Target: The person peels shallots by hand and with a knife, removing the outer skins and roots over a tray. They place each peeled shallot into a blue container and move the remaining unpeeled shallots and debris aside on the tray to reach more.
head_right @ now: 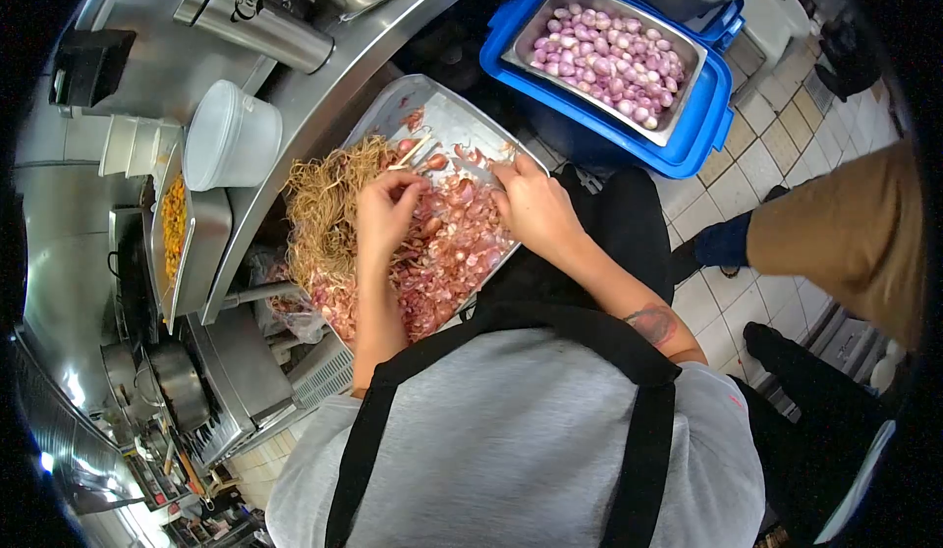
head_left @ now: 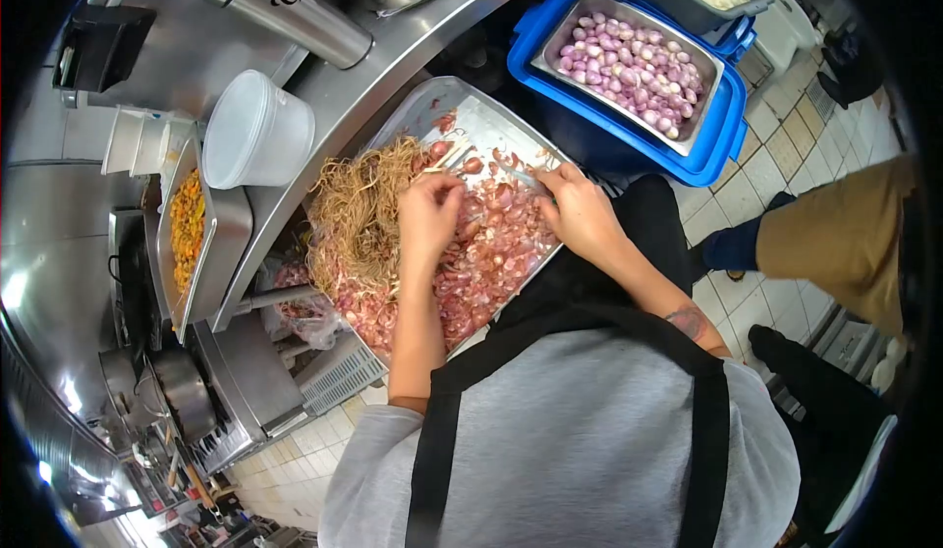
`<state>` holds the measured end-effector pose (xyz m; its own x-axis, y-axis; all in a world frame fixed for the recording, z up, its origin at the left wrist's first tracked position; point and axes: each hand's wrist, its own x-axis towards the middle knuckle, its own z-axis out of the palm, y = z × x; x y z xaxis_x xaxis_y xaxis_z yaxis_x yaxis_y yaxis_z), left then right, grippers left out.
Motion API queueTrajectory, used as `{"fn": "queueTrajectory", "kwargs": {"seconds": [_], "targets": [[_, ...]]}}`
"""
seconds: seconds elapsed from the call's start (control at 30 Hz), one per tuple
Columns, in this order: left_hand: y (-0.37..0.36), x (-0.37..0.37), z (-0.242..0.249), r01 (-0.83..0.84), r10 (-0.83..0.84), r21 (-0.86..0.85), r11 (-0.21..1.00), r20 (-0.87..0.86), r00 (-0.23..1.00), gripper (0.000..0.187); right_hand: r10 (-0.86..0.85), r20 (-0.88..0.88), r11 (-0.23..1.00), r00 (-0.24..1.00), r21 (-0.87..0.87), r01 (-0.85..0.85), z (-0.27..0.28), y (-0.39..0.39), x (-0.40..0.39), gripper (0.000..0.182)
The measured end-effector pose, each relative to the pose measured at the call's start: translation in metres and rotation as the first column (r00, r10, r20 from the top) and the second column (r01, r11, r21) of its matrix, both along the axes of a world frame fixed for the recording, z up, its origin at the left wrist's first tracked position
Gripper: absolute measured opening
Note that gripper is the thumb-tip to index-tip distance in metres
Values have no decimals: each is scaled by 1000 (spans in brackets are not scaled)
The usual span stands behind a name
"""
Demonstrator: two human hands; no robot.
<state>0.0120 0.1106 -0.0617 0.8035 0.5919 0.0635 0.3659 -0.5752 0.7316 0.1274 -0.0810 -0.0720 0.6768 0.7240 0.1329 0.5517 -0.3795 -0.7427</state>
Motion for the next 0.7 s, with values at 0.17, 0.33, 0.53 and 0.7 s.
{"fn": "queueTrajectory", "kwargs": {"seconds": [0.17, 0.33, 0.53, 0.7], "targets": [[-17, 20, -9, 16, -25, 235, 972, 36, 999, 14, 65, -32, 997, 997, -45, -67, 5, -3, 4, 25], [8, 49, -39, 110, -61, 368, 923, -144, 988, 19, 93, -95, 990, 991, -99, -102, 10, -4, 2, 29], [5, 39, -29, -33, 42, -46, 998, 213, 976, 17, 106, -103, 985, 989, 148, -90, 8, 1, 0, 33], [0, -25, -7, -111, 462, -649, 753, 400, 791, 20, 290, -549, 938, 784, 324, -120, -13, 29, -9, 26]]}}
